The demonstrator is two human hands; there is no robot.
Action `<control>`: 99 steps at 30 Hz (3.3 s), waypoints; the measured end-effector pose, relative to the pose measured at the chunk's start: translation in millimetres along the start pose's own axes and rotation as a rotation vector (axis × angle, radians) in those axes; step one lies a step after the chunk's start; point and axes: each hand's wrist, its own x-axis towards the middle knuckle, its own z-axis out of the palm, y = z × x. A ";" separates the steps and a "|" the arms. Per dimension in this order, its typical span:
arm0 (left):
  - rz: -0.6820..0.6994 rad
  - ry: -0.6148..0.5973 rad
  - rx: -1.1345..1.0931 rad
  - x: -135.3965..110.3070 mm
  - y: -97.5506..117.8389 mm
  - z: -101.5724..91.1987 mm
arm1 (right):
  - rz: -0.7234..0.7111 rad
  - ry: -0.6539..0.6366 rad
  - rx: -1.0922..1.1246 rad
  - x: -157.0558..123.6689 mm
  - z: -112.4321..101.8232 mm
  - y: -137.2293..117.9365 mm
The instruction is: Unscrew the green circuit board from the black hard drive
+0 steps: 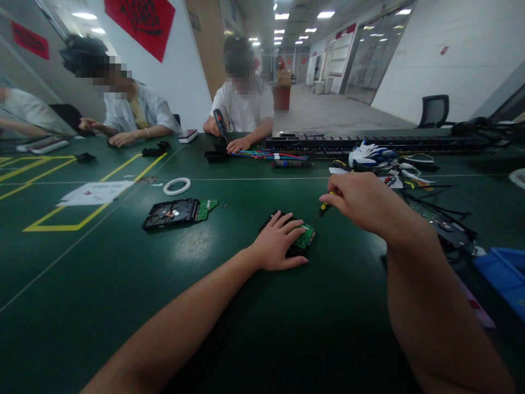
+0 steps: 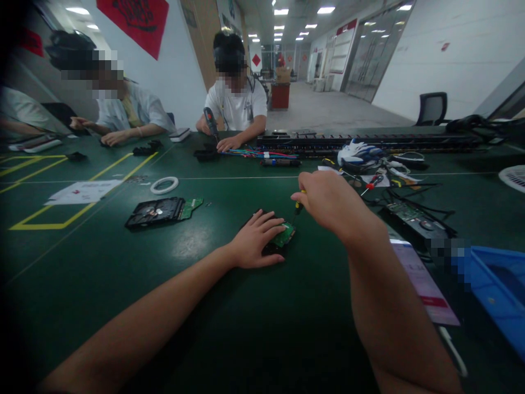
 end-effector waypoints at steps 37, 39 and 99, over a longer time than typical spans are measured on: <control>-0.005 -0.004 0.020 -1.6 0.5 -0.2 | -0.165 0.020 0.132 0.2 0.9 2.4; -0.003 -0.005 0.022 -1.4 0.8 -0.3 | -0.186 0.033 0.124 0.5 1.4 1.4; -0.010 -0.019 0.015 -1.2 2.1 -2.8 | -0.117 -0.019 0.096 0.6 2.0 5.1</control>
